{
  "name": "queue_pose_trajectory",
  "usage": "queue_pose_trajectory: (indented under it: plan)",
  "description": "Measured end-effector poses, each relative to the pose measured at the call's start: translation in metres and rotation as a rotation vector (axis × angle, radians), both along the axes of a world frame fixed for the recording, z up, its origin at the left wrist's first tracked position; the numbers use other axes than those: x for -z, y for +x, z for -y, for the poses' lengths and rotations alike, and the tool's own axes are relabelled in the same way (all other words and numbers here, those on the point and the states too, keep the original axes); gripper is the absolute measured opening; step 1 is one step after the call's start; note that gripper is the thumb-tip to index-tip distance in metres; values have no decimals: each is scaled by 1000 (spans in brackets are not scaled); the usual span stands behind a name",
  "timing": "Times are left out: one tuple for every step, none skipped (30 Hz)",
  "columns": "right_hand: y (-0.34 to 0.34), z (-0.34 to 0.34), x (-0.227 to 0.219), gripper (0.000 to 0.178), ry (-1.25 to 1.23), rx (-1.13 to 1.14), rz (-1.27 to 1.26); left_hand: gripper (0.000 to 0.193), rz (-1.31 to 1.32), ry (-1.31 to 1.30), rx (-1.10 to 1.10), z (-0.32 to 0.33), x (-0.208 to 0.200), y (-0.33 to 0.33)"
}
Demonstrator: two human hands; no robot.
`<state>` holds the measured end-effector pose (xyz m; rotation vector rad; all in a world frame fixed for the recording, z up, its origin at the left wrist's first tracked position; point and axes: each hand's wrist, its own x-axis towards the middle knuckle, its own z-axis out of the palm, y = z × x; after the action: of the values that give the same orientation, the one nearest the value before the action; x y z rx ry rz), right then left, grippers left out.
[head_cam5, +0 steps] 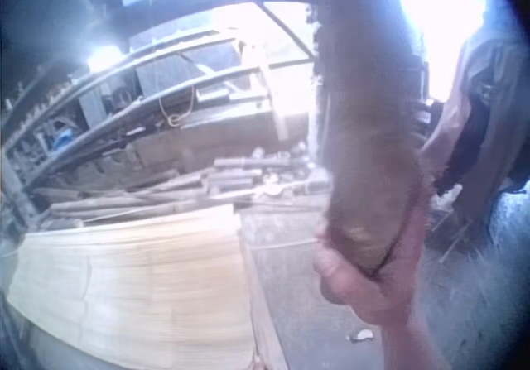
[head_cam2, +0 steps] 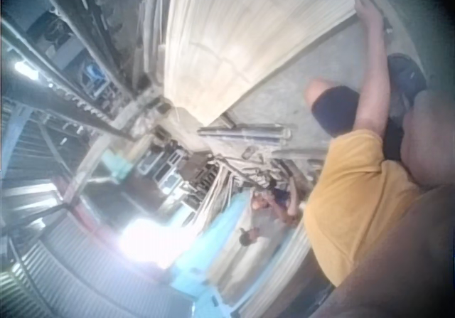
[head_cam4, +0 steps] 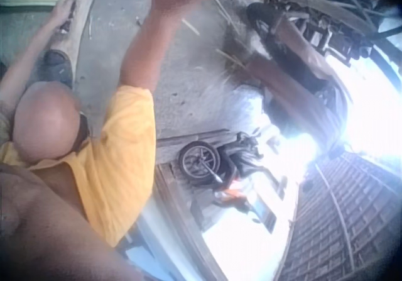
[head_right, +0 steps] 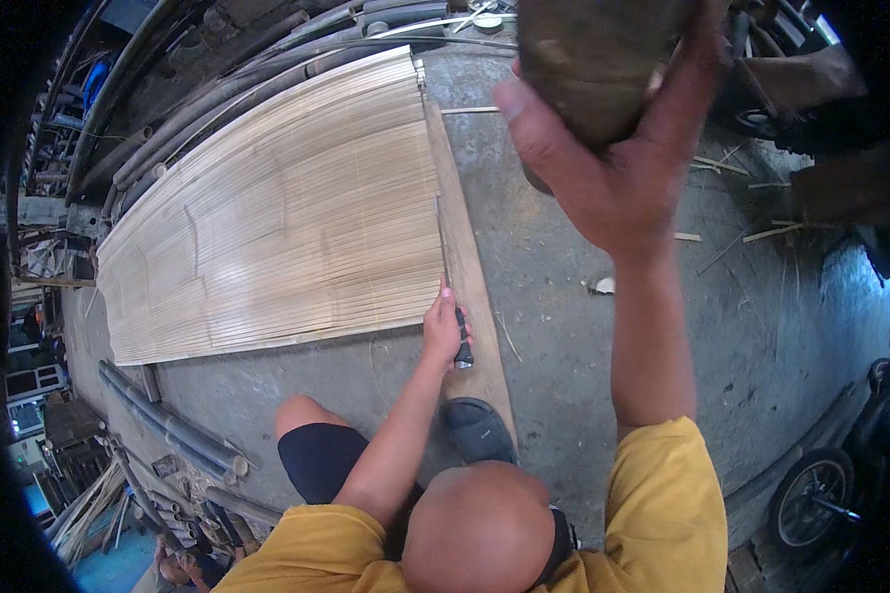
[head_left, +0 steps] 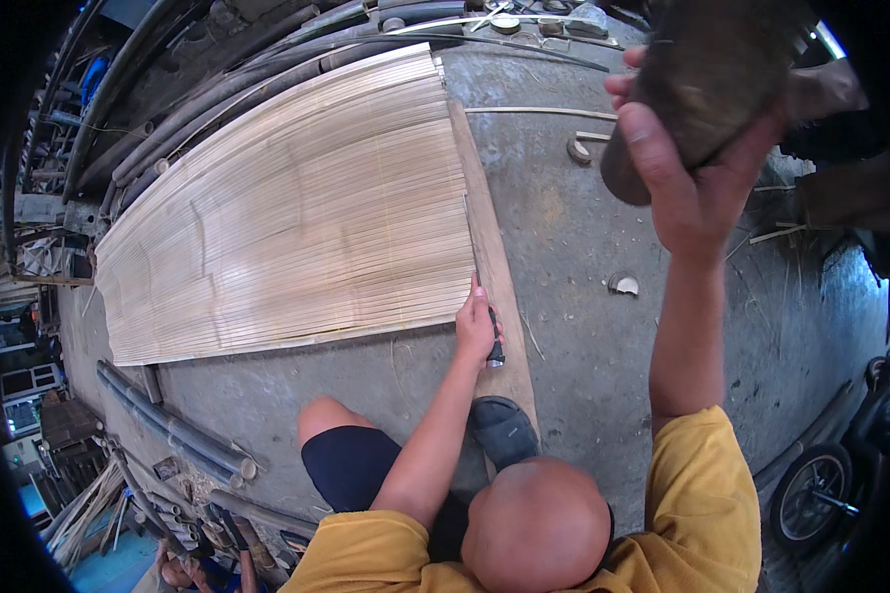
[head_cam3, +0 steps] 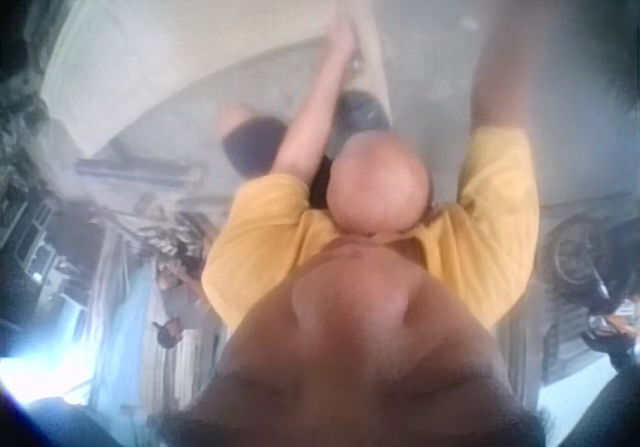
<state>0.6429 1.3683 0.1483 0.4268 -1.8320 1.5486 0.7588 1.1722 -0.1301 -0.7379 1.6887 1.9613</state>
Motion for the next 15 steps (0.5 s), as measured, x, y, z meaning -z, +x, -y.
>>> queue_pose_trajectory:
  plan:
    - [-10, 4, 9, 96, -88, -28, -122, 54, 5, -8, -17, 3, -1, 2]
    - [-14, 8, 50, 95, -193, -80, -169, 54, 6, 4, -6, -2, -2, 4]
    - [-12, 9, 101, 96, -44, -31, -94, 54, -2, 11, -1, -4, -3, 2]
    - [-10, 9, 150, 96, 114, 18, -29, 55, -8, 20, 7, -5, -3, 0]
    - [10, 4, 188, 98, 447, -19, 553, 54, 39, -4, 24, 1, -2, 5]
    - [31, -4, 223, 99, 1048, -154, 1018, 54, 77, -17, 50, 1, -3, 6]
    - [31, 4, 225, 100, 957, -150, 980, 54, 59, -40, 53, 10, -2, -7]
    - [21, 16, 224, 100, 852, -143, 934, 54, 38, -62, 55, 19, -3, -21]
    - [10, 20, 203, 101, 858, -171, 945, 55, 8, -63, 35, 15, 0, -21]
    - [14, 31, 173, 101, 849, -203, 1003, 48, 10, -73, 30, 16, 1, -12]
    - [13, 36, 144, 102, 847, -221, 1049, 43, 8, -85, 21, 18, 0, -3]
    - [12, 31, 128, 102, 754, -215, 1015, 39, -11, -88, 12, 11, -17, -11]
    - [14, 26, 118, 103, 662, -211, 985, 42, 40, -60, 29, 7, -37, -20]
    - [18, 20, 107, 103, 570, -210, 956, 46, 89, -33, 47, 4, -58, -30]
    - [21, 20, 98, 103, 532, -188, 896, 46, 86, -35, 57, 7, -56, -25]
